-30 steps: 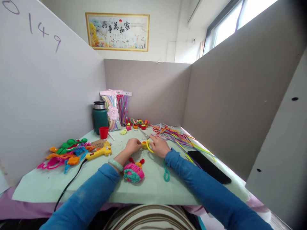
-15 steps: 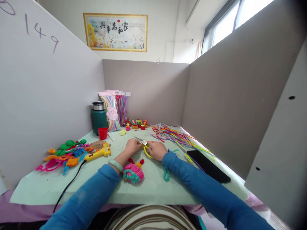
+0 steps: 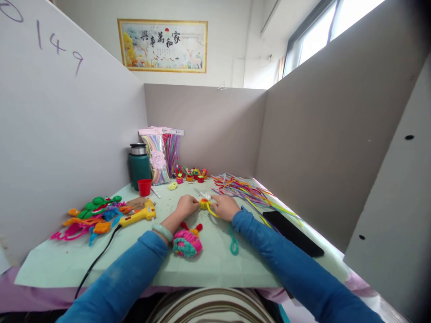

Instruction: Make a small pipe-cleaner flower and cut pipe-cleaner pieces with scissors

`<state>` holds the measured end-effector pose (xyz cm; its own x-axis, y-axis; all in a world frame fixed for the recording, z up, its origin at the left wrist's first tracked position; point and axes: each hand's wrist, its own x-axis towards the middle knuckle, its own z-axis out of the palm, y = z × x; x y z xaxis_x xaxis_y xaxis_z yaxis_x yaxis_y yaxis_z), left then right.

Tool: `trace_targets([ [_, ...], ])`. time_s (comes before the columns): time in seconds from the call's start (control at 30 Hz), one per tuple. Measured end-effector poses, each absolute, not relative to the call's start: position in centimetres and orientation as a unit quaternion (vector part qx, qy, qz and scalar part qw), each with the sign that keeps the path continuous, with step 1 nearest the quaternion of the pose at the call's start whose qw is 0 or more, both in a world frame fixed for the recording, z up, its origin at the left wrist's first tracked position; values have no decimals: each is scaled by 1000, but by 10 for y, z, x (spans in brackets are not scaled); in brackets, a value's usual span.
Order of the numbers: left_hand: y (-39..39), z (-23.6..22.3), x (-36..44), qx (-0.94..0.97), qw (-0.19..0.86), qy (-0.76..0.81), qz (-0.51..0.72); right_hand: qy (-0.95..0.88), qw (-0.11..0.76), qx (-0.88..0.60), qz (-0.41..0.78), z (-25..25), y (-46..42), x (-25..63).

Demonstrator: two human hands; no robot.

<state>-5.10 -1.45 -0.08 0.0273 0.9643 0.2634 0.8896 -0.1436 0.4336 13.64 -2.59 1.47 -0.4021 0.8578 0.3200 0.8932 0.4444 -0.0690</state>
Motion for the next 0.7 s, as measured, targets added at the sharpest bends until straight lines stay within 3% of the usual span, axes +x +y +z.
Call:
trace_targets([
  [0.07,-15,0,-51,716,75,647,251,-844,124,-521,-40,15,-26,136],
  [0.2,-17,1,-50,716,73,649,247,-831,191,-518,-61,16,-26,136],
  [0.37,-16,0,-50,717,67,649,246,-852,138,-504,-27,18,-25,136],
  [0.5,-16,0,-51,717,75,647,248,-829,215,-514,-55,20,-25,136],
  [0.63,-16,1,-51,715,76,653,238,-852,143,-503,-28,17,-27,137],
  [0.7,-17,2,-50,715,76,654,237,-846,175,-502,-43,15,-28,136],
])
